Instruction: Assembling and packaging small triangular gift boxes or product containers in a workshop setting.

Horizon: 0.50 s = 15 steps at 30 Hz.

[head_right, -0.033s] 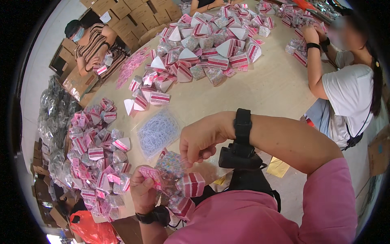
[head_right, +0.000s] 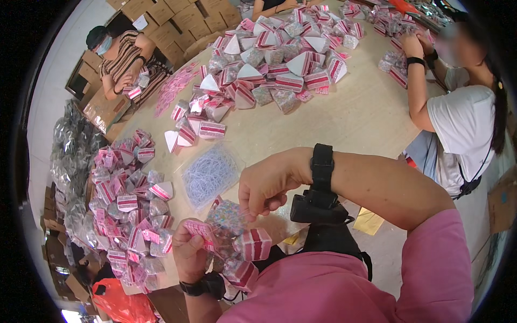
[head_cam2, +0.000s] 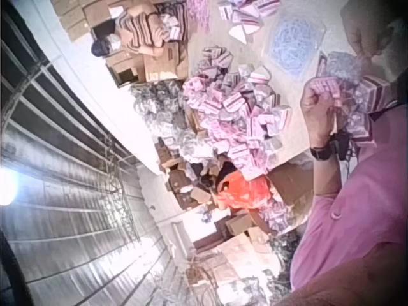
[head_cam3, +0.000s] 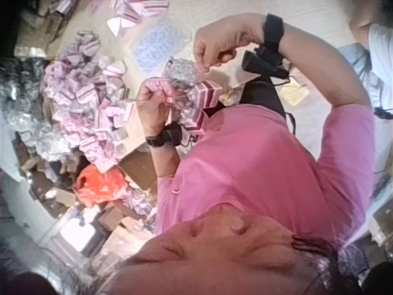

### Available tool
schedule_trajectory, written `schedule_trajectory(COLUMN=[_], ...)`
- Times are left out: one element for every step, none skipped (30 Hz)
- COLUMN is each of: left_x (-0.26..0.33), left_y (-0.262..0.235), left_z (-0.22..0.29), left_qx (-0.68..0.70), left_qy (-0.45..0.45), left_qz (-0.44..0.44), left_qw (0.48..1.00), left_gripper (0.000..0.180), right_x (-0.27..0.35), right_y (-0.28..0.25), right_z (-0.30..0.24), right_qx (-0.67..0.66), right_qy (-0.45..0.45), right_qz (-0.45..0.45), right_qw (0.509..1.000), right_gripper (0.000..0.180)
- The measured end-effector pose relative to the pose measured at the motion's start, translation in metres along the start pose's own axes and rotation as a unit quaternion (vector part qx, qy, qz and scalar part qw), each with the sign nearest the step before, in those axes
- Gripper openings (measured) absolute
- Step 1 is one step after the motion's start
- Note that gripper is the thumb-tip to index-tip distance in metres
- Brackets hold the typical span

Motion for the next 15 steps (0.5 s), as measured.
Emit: schedule_trajectory(left_x=[0.0000,0.0002,0.0003,0.0003,0.0005,0.0010,0.0015,0.0019,0.0018,0.0013,0.0010,0.0011,0.0014,0.0017,0.0019], left_y=[0.0001,-0.0001,-0.0016,-0.0038,-0.0048,-0.0046,-0.0048,-0.0051,-0.0054,-0.0053,-0.0052,-0.0050,-0.0048,-0.0047,-0.0053], left_z=[0.0008,0.0013,0.0012,0.0007,0.0005,0.0011,0.0014,0.0016,0.0017,0.0020,0.0022,0.0021,0.0020,0.0019,0.0019], left_qx=[-0.001,-0.002,0.004,0.009,0.014,0.013,0.012,0.011,0.009,0.007,0.004,0.005,0.006,0.006,0.008], left_qy=[-0.001,-0.002,-0.001,0.000,0.001,0.000,-0.002,-0.004,-0.003,-0.002,0.000,-0.001,-0.002,-0.002,-0.006], left_qz=[0.001,0.003,-0.004,-0.011,-0.018,-0.013,-0.007,-0.001,-0.001,-0.003,-0.005,-0.002,0.002,0.005,0.004], left_qw=[1.000,1.000,1.000,1.000,1.000,1.000,1.000,1.000,1.000,1.000,1.000,1.000,1.000,1.000,1.000], left_gripper=[0.023,0.023,0.024,0.025,0.026,0.027,0.028,0.029,0.030,0.031,0.032,0.032,0.032,0.032,0.032], right_x=[0.0010,0.0018,0.0018,0.0015,0.0020,0.0037,0.0046,0.0052,0.0051,0.0053,0.0058,0.0068,0.0074,0.0078,0.0078], right_y=[0.0010,0.0016,0.0009,-0.0008,-0.0019,-0.0021,-0.0023,-0.0025,-0.0029,-0.0032,-0.0034,-0.0036,-0.0040,-0.0042,-0.0041], right_z=[-0.0002,-0.0002,0.0009,0.0026,0.0035,0.0035,0.0038,0.0042,0.0051,0.0063,0.0071,0.0076,0.0078,0.0078,0.0078], right_qx=[0.004,0.007,0.008,0.010,0.011,0.008,0.005,0.001,0.002,0.003,0.004,0.004,0.005,0.005,0.006], right_qy=[0.000,-0.001,0.001,0.002,0.004,0.005,0.006,0.007,0.006,0.005,0.003,0.004,0.004,0.004,0.004], right_qz=[0.004,0.008,0.007,0.006,0.006,0.008,0.010,0.012,0.013,0.015,0.017,0.019,0.019,0.020,0.019], right_qw=[1.000,1.000,1.000,1.000,1.000,1.000,1.000,1.000,1.000,1.000,1.000,1.000,1.000,1.000,1.000], right_gripper=[0.018,0.018,0.018,0.018,0.018,0.018,0.018,0.017,0.017,0.017,0.017,0.017,0.017,0.017,0.017])
Point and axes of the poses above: each hand's wrist, its own x-axis away from the middle knuckle, its own y-axis out of the palm, z = x × y, the point moved 1 cm from there along -x, towards the middle knuckle, and after that the axes turned 1 degree about z, right-handed, at the moved point
